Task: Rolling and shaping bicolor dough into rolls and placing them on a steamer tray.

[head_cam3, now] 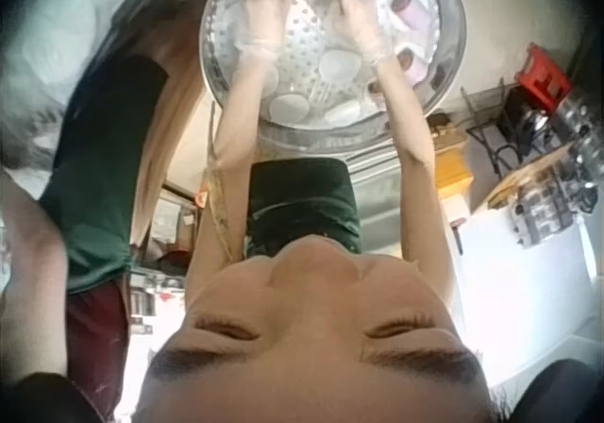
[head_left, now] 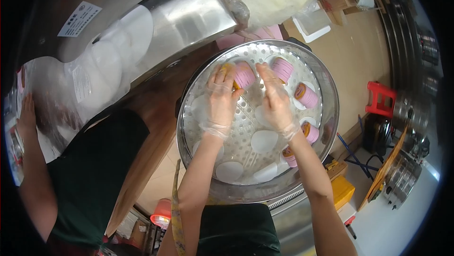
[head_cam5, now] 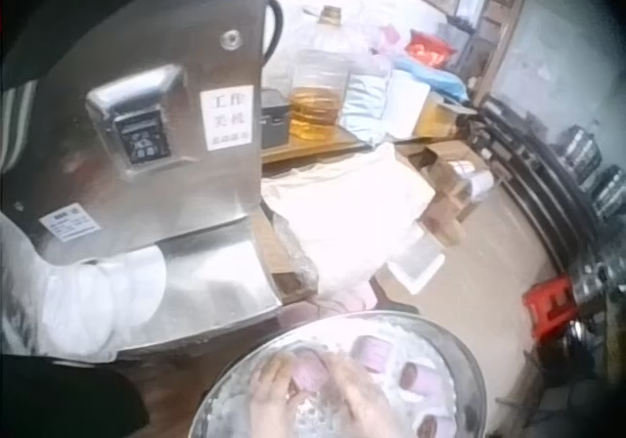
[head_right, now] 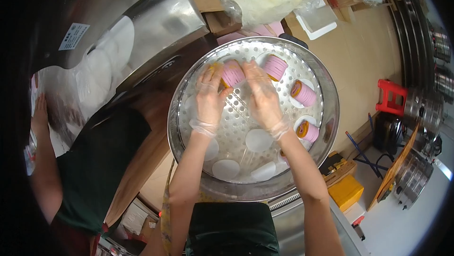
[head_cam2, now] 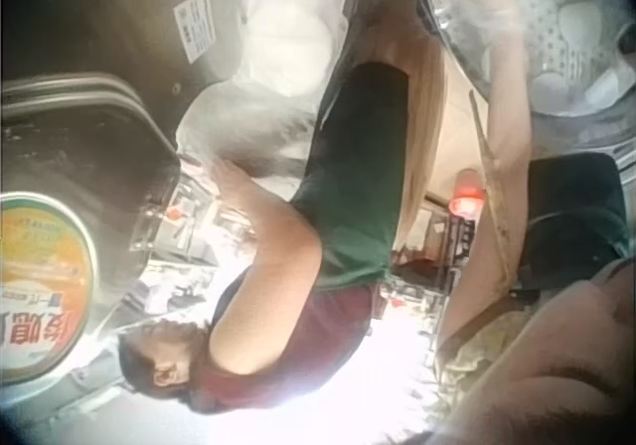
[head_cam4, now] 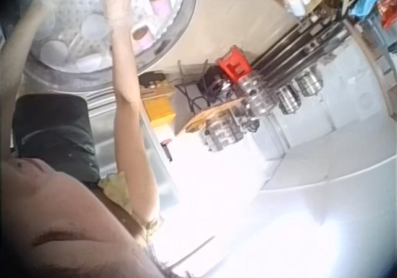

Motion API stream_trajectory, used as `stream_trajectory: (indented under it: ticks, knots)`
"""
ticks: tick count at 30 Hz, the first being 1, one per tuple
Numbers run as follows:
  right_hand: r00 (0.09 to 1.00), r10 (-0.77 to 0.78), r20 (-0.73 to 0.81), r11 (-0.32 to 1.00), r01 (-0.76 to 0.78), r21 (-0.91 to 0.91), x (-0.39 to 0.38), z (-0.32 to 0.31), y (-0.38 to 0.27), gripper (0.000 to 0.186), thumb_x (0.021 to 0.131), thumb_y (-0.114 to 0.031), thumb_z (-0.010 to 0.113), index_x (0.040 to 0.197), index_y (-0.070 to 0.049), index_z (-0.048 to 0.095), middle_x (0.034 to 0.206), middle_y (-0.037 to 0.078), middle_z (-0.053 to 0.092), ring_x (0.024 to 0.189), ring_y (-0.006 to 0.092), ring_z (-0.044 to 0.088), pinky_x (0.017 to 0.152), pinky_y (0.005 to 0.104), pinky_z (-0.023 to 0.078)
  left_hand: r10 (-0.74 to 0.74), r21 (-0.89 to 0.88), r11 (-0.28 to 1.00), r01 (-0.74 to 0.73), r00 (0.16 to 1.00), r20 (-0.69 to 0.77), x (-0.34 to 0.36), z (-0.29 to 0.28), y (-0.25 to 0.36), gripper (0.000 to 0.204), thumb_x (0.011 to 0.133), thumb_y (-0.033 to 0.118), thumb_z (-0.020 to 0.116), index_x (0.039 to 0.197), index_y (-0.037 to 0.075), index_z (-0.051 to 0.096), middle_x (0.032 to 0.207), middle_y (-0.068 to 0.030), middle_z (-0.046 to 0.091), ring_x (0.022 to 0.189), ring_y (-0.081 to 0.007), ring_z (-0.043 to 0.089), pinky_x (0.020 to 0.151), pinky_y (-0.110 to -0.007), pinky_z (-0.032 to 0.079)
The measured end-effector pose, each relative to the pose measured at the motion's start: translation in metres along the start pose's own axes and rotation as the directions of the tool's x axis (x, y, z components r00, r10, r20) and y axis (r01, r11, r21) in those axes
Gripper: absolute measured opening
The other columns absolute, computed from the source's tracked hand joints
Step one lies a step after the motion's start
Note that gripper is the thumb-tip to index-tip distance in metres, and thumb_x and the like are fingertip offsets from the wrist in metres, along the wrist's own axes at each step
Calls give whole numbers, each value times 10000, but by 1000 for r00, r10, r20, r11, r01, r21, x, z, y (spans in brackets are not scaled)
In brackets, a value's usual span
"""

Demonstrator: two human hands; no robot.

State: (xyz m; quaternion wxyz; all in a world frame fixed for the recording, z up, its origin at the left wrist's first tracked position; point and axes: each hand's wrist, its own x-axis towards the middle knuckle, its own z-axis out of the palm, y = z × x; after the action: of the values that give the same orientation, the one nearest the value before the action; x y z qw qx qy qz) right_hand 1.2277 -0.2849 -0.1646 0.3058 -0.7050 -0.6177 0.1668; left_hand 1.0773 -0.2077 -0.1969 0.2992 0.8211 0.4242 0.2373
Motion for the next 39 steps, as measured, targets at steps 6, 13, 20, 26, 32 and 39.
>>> stream_trajectory:
  ticks: [6, 13, 20, 26, 32, 39]
  knots:
    - [869, 495, -10, 804, -454, 385, -93, -40, -64, 644, 848, 160, 450, 1470, -6, 416, 1429, 204, 530, 1385, 319, 467, 1137, 448, 381, -135, -230, 966, 115, 988, -76, -48, -37, 39, 870, 722, 87, 846, 1472, 9, 413, 1471, -213, 464, 1366, -382, 435, 1113, -422, 407]
    - [728, 591, 347, -268, -229, 936, -192, -37, -114, 700, 996, -524, 512, 1503, -61, 377, 1503, 218, 426, 1394, 361, 410, 1131, 481, 359, -305, -808, -442, 389, 782, 543, -139, -74, 77, 810, 985, 626, 428, 1524, 36, 296, 1554, -238, 322, 1463, -359, 293, 1221, -491, 223]
    - [829, 432, 354, -211, -289, 934, -272, -99, -165, 854, 935, -671, 474, 1506, -48, 352, 1492, 206, 437, 1388, 345, 414, 1145, 471, 335, -253, -828, -455, 328, 844, 474, -222, -133, 127, 811, 972, 626, 461, 1510, 35, 325, 1549, -227, 339, 1444, -357, 328, 1201, -482, 265]
    - [828, 322, 458, -20, -478, 878, -342, -144, -217, 742, 986, -563, 492, 1466, -6, 393, 1417, 194, 519, 1312, 313, 503, 1103, 461, 391, -276, -917, -251, 310, 885, 375, -345, -238, 154, 745, 994, 570, 480, 1477, 8, 400, 1450, -176, 503, 1355, -284, 471, 1147, -443, 350]
    - [723, 187, 665, 123, -689, 715, -353, -130, -265, 565, 1012, -432, 537, 1403, -28, 481, 1340, 150, 585, 1220, 278, 565, 1034, 429, 454, -615, -951, -109, 291, 732, 294, -501, -311, 122, 508, 1032, 359, 528, 1414, 26, 491, 1365, -141, 580, 1217, -226, 586, 1062, -371, 448]
    - [630, 58, 774, 104, -775, 623, -298, -32, -378, 436, 1007, -338, 583, 1288, -4, 569, 1176, 155, 673, 1062, 259, 656, 913, 380, 523, -871, -987, -145, -68, 482, 94, -588, -386, 67, 445, 1023, 321, 550, 1341, 9, 532, 1236, -125, 642, 1101, -199, 629, 960, -326, 505]
